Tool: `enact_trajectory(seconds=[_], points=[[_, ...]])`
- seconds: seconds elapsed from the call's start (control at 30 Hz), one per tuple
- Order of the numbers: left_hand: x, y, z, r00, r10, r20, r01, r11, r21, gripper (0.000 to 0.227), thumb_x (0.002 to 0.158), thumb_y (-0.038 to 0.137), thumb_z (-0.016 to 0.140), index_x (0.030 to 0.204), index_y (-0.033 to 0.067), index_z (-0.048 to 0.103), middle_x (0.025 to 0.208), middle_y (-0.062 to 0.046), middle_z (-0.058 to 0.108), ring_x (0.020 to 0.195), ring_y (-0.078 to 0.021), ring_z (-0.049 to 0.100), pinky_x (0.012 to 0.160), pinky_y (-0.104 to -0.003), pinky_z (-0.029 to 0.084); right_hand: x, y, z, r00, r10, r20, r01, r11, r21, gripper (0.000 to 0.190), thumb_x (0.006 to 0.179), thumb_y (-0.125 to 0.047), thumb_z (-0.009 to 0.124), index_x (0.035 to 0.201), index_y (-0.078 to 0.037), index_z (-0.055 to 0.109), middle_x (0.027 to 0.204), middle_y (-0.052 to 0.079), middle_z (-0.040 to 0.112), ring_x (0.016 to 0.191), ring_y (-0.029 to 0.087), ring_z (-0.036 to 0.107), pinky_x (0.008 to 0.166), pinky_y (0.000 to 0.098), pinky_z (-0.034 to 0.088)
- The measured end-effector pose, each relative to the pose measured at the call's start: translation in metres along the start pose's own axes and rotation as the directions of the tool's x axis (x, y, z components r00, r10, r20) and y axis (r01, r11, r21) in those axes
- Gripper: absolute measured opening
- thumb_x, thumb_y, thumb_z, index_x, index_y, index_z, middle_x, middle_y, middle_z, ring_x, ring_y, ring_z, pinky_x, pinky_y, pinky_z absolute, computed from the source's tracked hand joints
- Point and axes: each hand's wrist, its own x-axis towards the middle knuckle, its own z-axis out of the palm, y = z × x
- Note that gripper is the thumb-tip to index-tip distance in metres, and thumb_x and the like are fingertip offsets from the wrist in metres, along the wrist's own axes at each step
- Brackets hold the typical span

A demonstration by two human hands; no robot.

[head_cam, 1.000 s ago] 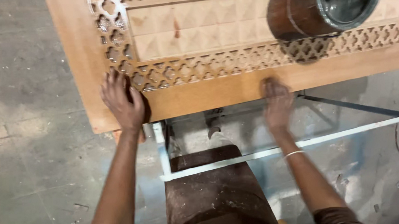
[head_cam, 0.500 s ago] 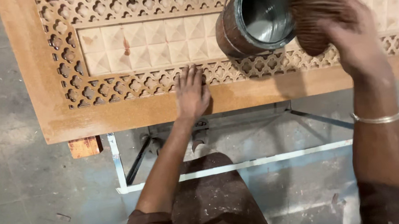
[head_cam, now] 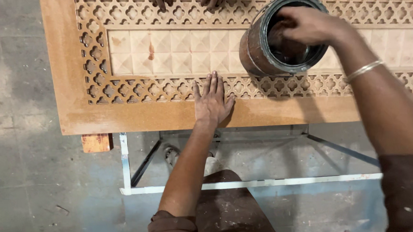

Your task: The person applies a dark liquid finish to a carved wooden panel using a cloth. They repeatedly dip the cloth into a metal container and rub the finish into the intricate cutouts and surface of the panel.

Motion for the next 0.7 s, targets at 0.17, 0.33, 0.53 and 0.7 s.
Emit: enact_trajectory(seconds=[0.17,0.33,0.53,0.7], points=[[-0.001,0.008,-0.007,0.997,-0.024,0.073,0.021,0.999,0.042,0.088,0.094,0.062,0.043,0.160,0.0085,0.022,0.170,-0.006,0.013,0.156,-0.0210,0.011,0.123,-0.062,0.001,-0.054,-0.029,-0.013,1.000,-0.012,0.018,0.012,1.000,-0.009,0.056,0.086,-0.002,0.046,0.140,-0.010,0.062,0.135,0.021,0.064,0.117,0.032,0.067,0.099,0.0458,0.056],[-0.001,0.004,-0.013,0.990,-0.029,0.137,0.021,0.998,0.059,0.084,0.095,0.061,0.041,0.161,0.0127,0.020,0.171,-0.004,0.011,0.157,-0.0197,0.008,0.123,-0.063,-0.001,-0.062,-0.051,0.006,0.997,-0.005,0.077,0.020,0.981,-0.195,0.046,0.095,-0.007,0.045,0.137,-0.005,0.063,0.120,0.022,0.072,0.098,0.030,0.075,0.090,0.0417,0.062],[0.005,0.005,-0.014,0.985,-0.038,0.168,0.032,0.999,0.038,0.085,0.095,0.061,0.040,0.162,0.0137,0.017,0.171,-0.002,0.008,0.157,-0.0179,0.008,0.123,-0.062,-0.001,-0.093,-0.009,-0.020,0.993,0.116,0.034,-0.117,0.993,0.017,0.044,0.095,-0.005,0.043,0.132,-0.003,0.067,0.114,0.021,0.074,0.091,0.029,0.075,0.077,0.0449,0.066],[-0.002,-0.016,-0.006,0.997,0.064,0.047,-0.057,0.990,-0.127,0.071,0.097,0.050,0.046,0.156,0.0117,0.033,0.166,-0.006,0.026,0.154,-0.0208,0.019,0.125,-0.059,0.006,-0.112,0.049,0.012,0.929,0.314,-0.194,-0.190,0.859,0.476,0.032,0.106,-0.024,0.061,0.122,0.003,0.070,0.100,0.023,0.071,0.081,0.028,0.068,0.070,0.0404,0.057]])
